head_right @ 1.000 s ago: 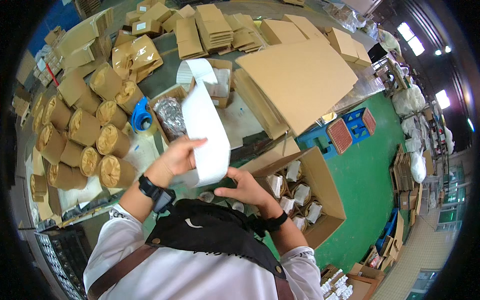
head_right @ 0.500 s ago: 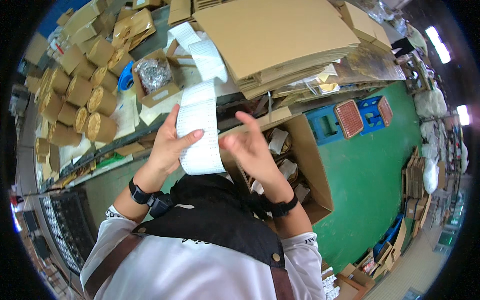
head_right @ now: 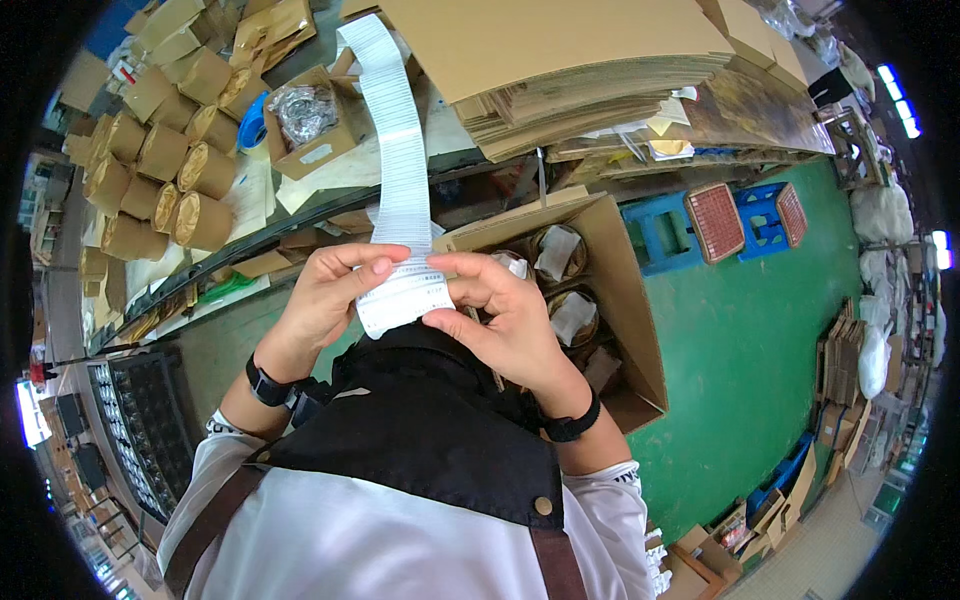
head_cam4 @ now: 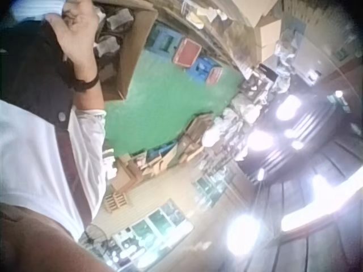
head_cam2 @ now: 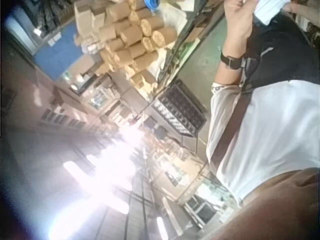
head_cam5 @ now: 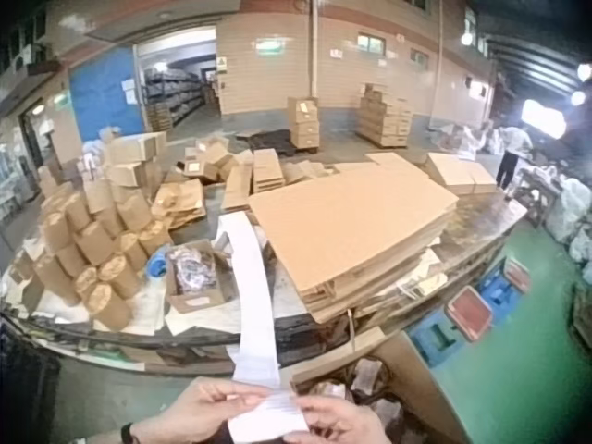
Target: The person is assembling cardboard boxes, filling them with wrapped items and documents, and taping them shut.
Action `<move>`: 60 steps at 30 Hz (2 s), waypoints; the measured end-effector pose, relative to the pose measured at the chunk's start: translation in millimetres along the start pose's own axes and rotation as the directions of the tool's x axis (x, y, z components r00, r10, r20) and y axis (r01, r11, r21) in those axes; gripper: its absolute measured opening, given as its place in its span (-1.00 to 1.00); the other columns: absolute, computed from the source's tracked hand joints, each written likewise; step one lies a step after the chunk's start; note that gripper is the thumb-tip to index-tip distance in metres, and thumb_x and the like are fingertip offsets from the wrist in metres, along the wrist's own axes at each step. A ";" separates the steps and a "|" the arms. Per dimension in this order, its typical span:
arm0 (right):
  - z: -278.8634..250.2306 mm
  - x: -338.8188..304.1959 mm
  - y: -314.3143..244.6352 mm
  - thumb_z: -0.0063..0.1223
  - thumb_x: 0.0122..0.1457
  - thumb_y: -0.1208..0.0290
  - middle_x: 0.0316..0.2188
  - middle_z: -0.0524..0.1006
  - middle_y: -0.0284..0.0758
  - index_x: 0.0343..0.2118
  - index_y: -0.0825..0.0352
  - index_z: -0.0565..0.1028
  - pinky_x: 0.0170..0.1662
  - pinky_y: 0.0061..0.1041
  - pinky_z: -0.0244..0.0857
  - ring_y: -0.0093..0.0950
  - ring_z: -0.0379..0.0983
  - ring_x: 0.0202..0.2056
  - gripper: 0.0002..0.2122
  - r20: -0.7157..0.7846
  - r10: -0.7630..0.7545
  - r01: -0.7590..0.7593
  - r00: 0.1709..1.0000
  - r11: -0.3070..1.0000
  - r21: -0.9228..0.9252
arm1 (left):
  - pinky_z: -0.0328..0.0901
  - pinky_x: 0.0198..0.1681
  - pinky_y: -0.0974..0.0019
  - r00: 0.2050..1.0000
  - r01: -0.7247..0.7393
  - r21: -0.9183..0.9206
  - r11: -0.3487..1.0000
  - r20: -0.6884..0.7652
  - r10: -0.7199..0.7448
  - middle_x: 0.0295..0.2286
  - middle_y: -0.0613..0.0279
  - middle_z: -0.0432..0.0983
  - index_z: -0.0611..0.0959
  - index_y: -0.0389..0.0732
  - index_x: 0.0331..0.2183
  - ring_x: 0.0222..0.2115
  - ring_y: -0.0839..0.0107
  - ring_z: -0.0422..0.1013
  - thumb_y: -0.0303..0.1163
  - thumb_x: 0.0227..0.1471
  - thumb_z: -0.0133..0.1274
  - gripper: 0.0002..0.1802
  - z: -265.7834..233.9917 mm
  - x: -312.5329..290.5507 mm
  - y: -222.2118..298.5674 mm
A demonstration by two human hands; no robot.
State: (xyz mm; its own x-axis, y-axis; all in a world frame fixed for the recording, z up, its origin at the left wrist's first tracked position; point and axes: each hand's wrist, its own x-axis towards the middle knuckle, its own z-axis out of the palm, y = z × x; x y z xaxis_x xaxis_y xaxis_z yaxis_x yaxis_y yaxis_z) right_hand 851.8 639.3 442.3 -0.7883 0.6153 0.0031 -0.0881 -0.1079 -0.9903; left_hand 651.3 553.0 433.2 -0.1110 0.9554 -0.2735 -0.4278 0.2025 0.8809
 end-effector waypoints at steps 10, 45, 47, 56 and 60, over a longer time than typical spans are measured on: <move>-0.2 -5.7 13.6 0.13 0.03 0.64 -0.41 0.61 -0.21 -0.30 0.42 0.57 -0.27 -0.61 0.39 -0.52 0.55 -0.33 -0.85 -0.177 -0.185 0.123 0.967 0.941 -0.314 | 0.37 -0.18 0.37 0.988 0.147 -0.180 0.973 -0.015 -0.152 -0.29 0.05 0.55 0.57 -0.44 -0.20 -0.30 0.39 0.49 -0.13 0.18 -0.11 -0.50 2.6 5.1 -17.8; -57.2 9.2 54.5 0.18 0.00 0.55 -0.49 0.59 -0.39 -0.22 0.29 0.58 -0.25 -0.57 0.27 -0.57 0.45 -0.44 -0.77 -0.044 0.082 -0.088 0.996 0.986 -0.140 | 0.31 -0.06 0.36 0.980 0.172 -0.120 0.978 -0.083 -0.182 -0.21 0.07 0.52 0.54 -0.38 -0.10 -0.19 0.43 0.43 -0.33 0.11 0.03 -0.63 10.4 27.6 -64.5; -61.3 4.7 62.9 0.17 0.00 0.58 -0.48 0.59 -0.27 -0.33 0.30 0.61 -0.37 -0.55 0.31 -0.49 0.49 -0.50 -0.85 -0.015 -0.124 0.110 0.992 0.926 -0.361 | 0.30 -0.06 0.36 0.969 0.224 -0.143 0.964 -0.071 -0.236 -0.21 0.07 0.51 0.54 -0.39 -0.11 -0.19 0.42 0.43 -0.23 0.16 -0.07 -0.58 13.5 31.5 -62.9; -61.3 -14.4 84.1 0.17 0.01 0.58 -0.42 0.59 -0.28 -0.33 0.35 0.58 -0.32 -0.56 0.35 -0.46 0.52 -0.43 -0.87 -0.213 0.158 -0.186 0.964 0.975 -0.120 | 0.25 -0.03 0.37 0.946 0.317 0.014 0.948 -0.074 -0.316 -0.18 0.04 0.49 0.53 -0.44 -0.11 -0.17 0.40 0.41 -0.04 0.23 -0.27 -0.40 13.9 37.0 -84.4; -62.8 -17.9 93.1 0.16 0.01 0.59 -0.42 0.59 -0.26 -0.29 0.30 0.59 -0.32 -0.57 0.34 -0.45 0.51 -0.43 -0.82 -0.144 -0.194 0.107 0.970 0.880 -0.463 | 0.23 -0.01 0.36 0.943 0.302 -0.081 0.950 -0.118 -0.310 -0.14 0.04 0.47 0.54 -0.42 -0.11 -0.14 0.39 0.39 -0.01 0.24 -0.30 -0.37 17.7 39.8 -84.5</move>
State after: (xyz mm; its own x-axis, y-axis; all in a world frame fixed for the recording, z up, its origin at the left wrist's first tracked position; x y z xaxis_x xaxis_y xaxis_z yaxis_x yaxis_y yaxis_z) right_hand 895.9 667.3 341.2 -0.6598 0.7307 0.1753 0.1196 0.3323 -0.9355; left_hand 698.9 577.7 354.7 -0.0785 0.8133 -0.5766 -0.5123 0.4632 0.7232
